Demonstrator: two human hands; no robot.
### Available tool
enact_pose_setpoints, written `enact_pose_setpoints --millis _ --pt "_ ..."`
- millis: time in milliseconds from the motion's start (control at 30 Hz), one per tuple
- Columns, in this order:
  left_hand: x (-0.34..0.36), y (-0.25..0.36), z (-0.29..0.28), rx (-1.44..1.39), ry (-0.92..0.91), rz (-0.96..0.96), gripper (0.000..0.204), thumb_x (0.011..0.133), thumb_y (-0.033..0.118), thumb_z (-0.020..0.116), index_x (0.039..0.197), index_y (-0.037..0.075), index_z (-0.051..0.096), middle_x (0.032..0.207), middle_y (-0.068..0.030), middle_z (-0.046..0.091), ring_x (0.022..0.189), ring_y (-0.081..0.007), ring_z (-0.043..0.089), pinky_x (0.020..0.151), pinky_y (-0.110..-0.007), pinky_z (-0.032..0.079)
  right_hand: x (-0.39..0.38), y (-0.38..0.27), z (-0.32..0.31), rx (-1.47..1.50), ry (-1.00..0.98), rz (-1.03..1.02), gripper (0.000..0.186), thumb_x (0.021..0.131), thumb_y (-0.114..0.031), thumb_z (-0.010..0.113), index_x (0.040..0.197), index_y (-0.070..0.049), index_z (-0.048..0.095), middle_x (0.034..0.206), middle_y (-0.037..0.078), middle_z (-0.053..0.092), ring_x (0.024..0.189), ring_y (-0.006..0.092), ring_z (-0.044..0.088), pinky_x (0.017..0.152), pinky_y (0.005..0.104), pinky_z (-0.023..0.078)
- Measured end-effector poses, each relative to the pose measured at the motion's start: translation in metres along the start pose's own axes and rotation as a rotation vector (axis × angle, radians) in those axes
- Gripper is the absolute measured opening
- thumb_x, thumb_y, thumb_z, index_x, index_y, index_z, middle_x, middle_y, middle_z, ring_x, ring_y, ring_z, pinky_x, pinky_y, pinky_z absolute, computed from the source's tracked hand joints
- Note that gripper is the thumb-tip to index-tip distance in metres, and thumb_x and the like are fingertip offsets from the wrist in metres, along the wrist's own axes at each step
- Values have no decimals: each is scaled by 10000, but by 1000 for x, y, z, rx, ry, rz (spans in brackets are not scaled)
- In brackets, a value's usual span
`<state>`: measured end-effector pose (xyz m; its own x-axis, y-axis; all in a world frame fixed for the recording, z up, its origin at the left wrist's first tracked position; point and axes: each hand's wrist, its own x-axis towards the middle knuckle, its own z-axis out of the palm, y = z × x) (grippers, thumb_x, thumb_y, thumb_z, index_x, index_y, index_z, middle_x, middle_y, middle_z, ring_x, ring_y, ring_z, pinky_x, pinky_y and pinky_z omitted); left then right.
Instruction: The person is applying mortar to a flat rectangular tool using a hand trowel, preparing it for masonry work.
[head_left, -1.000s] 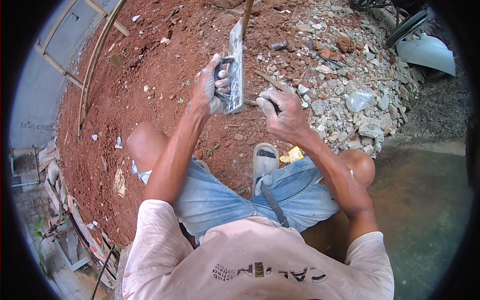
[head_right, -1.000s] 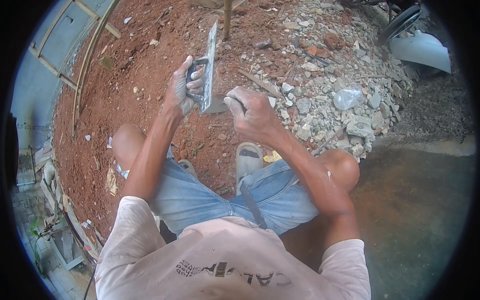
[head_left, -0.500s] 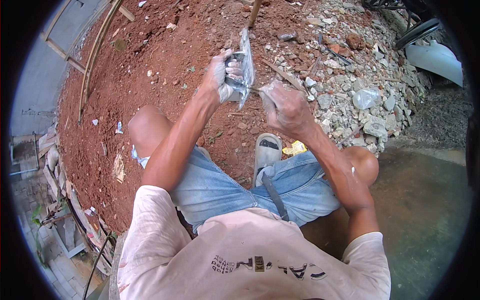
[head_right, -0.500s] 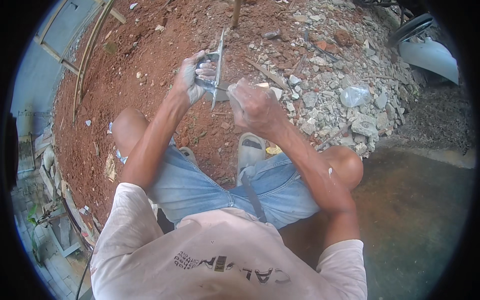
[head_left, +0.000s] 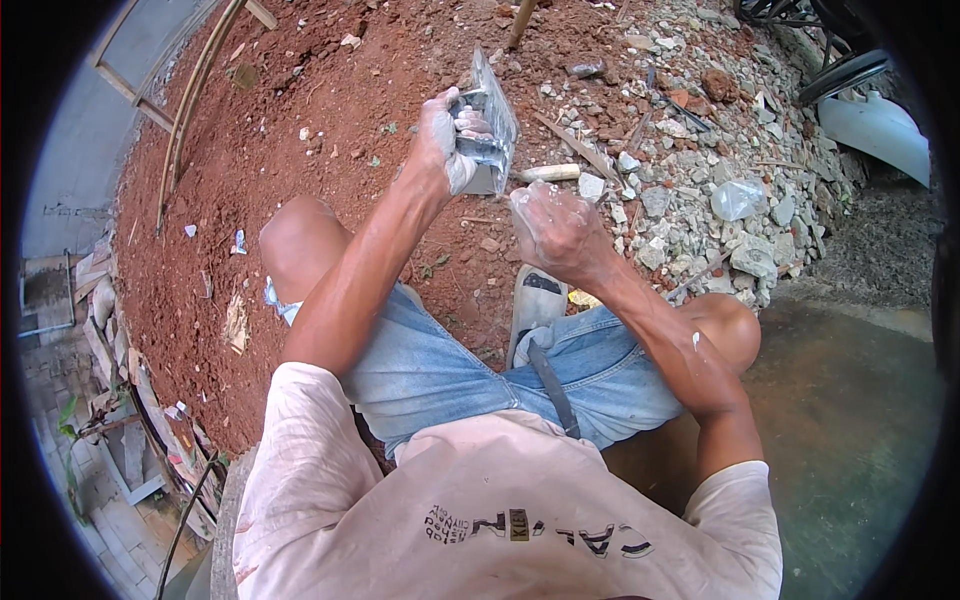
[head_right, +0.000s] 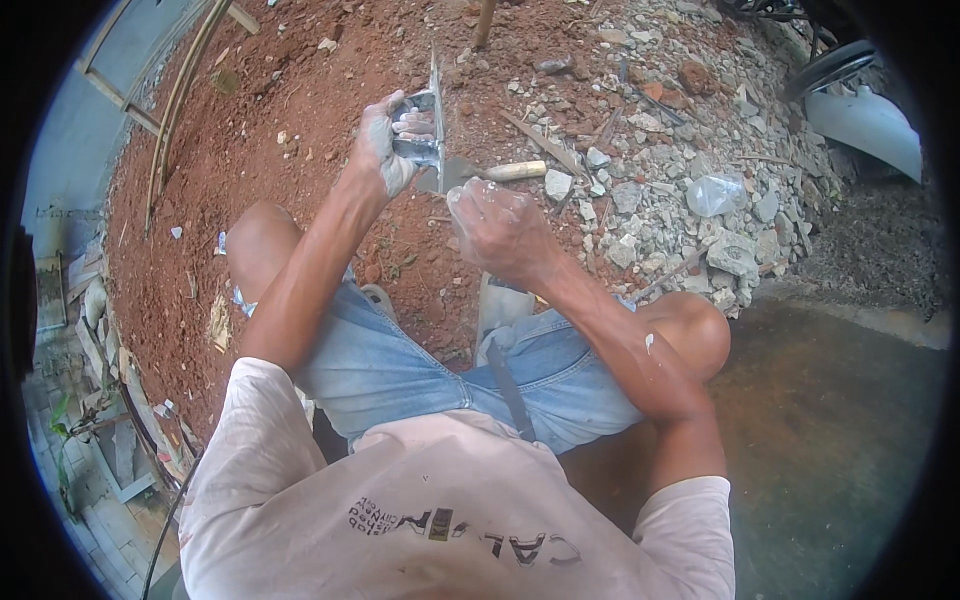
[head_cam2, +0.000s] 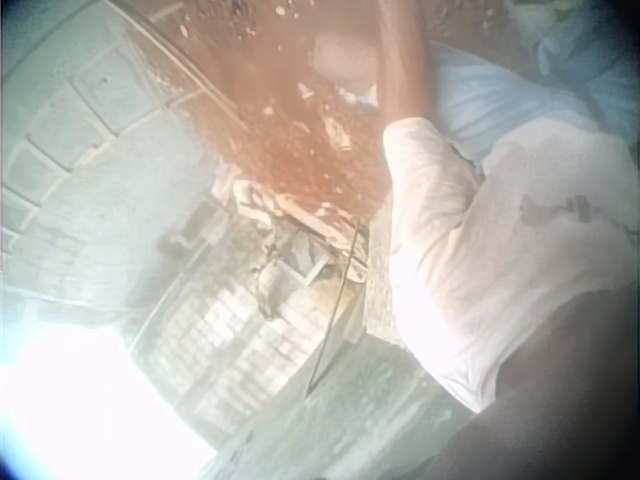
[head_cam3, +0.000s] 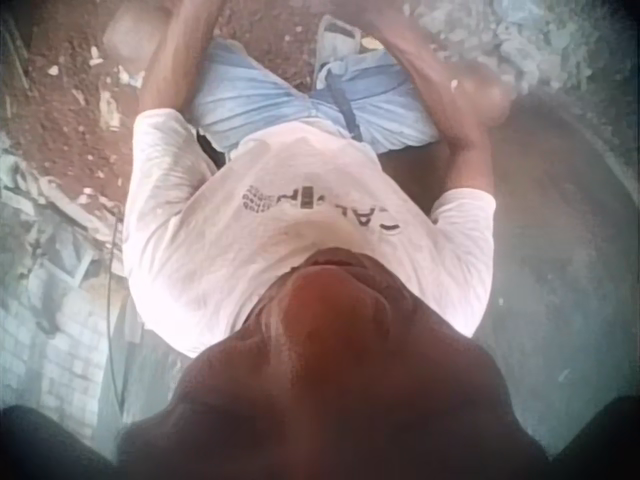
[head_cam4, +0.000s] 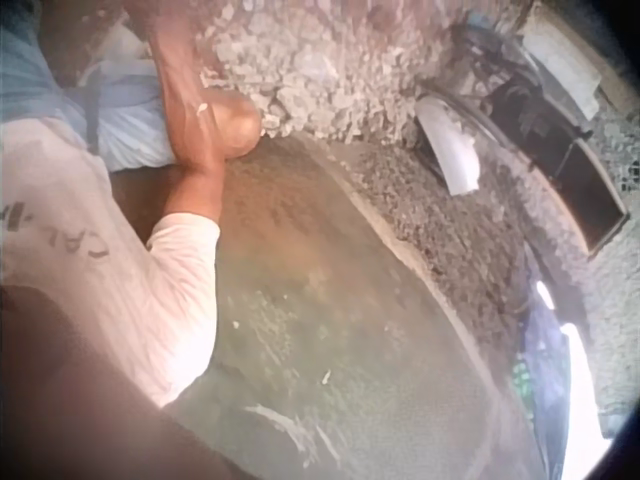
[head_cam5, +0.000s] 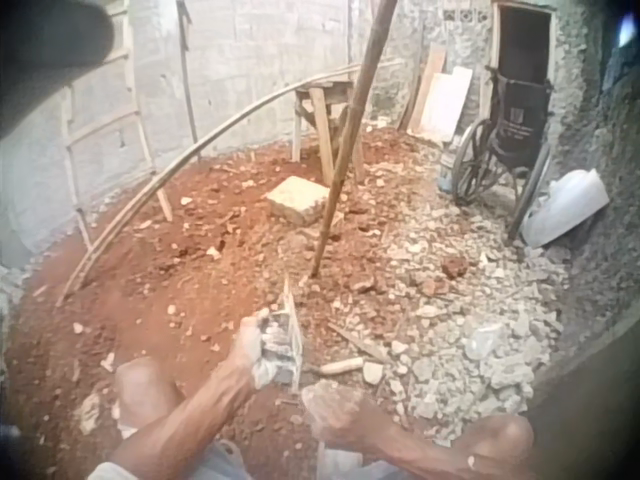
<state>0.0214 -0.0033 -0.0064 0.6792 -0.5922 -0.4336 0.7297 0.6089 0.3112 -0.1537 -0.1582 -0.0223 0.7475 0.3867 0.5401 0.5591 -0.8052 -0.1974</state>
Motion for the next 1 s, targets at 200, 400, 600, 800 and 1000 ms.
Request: enact_pose_setpoints --millis 200,400,600,800,1000 --pt "-1 5 6 29 74 197 288 1110 298 428 969 78 551 682 -26 572 521 -138 529 463 -281 459 2 -8 -5 36 -156 119 290 886 -216 782 1058 -33 638 950 121 649 754 293 715 611 423 576" --pt "0 15 -12 153 170 157 364 1084 297 337 1001 72 611 766 -70 598 619 -170 545 490 -298 431 16 5 -15 240 196 306 69 966 -70 698 919 -23 682 761 130 619 609 305 671 510 425 499" --pt "9 -2 -16 186 137 66 378 1079 314 318 1034 63 597 769 -68 574 580 -165 517 457 -293 405 22 20 -23 174 310 225 35 935 -38 713 939 -16 686 783 135 628 631 327 666 533 430 509" --pt "11 -14 -18 231 141 -57 352 1121 251 284 1157 27 553 818 -61 576 592 -111 583 449 -242 496 23 37 -39 23 342 216 67 899 16 715 941 -3 667 841 136 637 638 328 670 547 424 546" --pt "5 -28 -17 247 82 -78 299 1146 253 356 1168 17 540 830 -76 608 574 -103 615 449 -217 558 17 41 -35 -18 330 255 163 889 36 738 1050 24 721 859 175 713 678 315 721 570 401 558"
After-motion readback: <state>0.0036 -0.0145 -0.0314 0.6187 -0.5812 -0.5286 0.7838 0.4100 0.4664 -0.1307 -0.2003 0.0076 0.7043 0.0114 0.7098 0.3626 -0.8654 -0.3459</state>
